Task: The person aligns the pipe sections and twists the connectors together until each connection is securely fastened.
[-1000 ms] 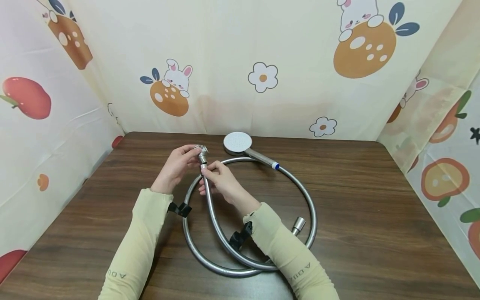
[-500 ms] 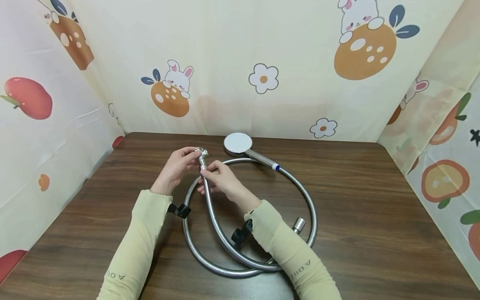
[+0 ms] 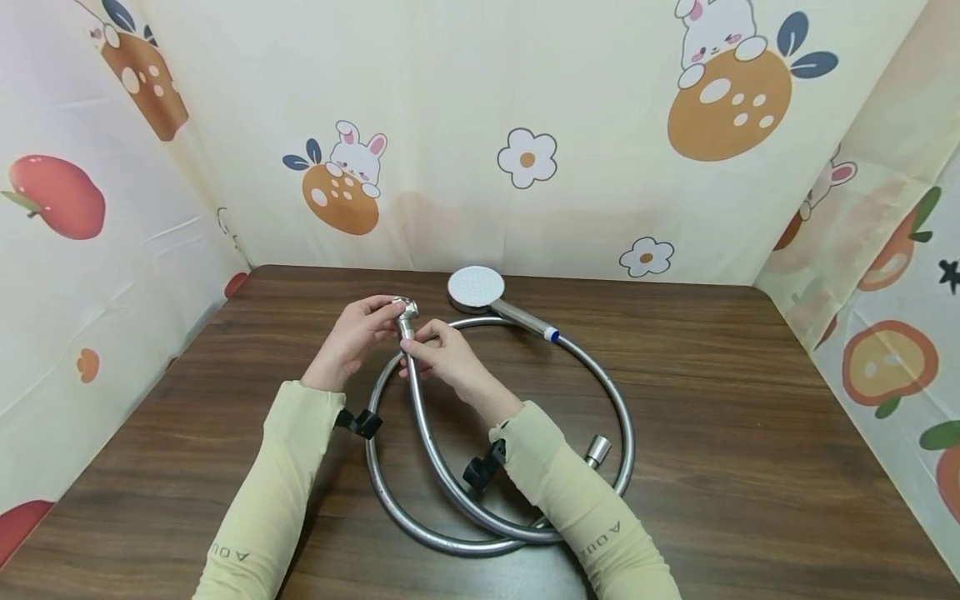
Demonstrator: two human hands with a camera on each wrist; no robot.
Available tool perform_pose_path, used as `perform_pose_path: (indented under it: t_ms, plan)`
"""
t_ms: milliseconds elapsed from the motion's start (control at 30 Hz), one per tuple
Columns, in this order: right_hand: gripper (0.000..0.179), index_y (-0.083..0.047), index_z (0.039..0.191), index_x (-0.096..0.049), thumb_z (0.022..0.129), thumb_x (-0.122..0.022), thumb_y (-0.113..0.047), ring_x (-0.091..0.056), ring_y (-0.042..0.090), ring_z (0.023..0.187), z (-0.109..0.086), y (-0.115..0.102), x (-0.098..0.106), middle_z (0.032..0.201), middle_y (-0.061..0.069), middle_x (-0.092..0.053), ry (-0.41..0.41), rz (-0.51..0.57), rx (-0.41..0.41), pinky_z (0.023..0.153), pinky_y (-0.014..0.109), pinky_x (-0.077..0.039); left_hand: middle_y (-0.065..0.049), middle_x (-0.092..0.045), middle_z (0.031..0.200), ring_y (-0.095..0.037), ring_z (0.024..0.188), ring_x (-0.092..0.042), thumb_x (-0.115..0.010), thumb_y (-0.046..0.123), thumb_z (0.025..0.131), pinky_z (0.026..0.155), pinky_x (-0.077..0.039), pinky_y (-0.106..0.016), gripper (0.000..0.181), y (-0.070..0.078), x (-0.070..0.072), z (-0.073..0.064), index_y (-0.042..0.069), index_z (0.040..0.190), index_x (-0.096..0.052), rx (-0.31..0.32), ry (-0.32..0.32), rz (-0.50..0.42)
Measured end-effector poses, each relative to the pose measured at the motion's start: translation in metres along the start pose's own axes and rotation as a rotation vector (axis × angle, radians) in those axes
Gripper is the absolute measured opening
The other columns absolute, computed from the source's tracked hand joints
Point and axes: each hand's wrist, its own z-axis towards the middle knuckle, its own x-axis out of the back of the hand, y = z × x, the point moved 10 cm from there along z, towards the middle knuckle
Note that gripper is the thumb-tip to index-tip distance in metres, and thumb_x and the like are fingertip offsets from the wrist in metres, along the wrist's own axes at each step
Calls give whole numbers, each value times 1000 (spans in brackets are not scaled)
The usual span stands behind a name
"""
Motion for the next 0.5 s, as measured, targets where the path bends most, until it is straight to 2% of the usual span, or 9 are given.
perform_pose_path:
  t_ms: [100, 267, 400, 500]
  plan:
    - [11, -4, 97, -46, 91, -54, -9, -65, 14, 65, 0, 1, 0, 99, 36, -57, 9, 5, 3, 76, 40, -51, -5, -59, 94, -9, 71, -59, -55, 19, 91, 73, -51, -26, 33, -1, 0, 0, -3, 115, -56, -1, -2, 4]
    - [11, -4, 97, -47, 91, -54, -9, -64, 13, 64, 1, 2, 0, 92, 28, -62, 25, 12, 6, 69, 33, -51, -3, -60, 91, -8, 70, -58, -56, 19, 90, 82, -49, -36, 34, -3, 1, 0, -3, 116, -56, 9, 5, 0]
    - [9, -4, 96, -48, 91, -53, -10, -64, 13, 64, 1, 2, 0, 91, 27, -61, 30, 22, 7, 69, 32, -50, -4, -60, 90, -8, 70, -58, -56, 19, 90, 90, -44, -46, 33, -2, 2, -1, -4, 114, -57, 13, 13, -6]
    - [9, -4, 96, -49, 91, -53, -12, -64, 13, 64, 0, 1, -1, 88, 25, -62, 31, 22, 7, 69, 33, -50, -4, -60, 90, -9, 70, -59, -56, 19, 90, 91, -43, -48, 33, -1, 2, -1, -4, 114, -57, 8, 13, -3]
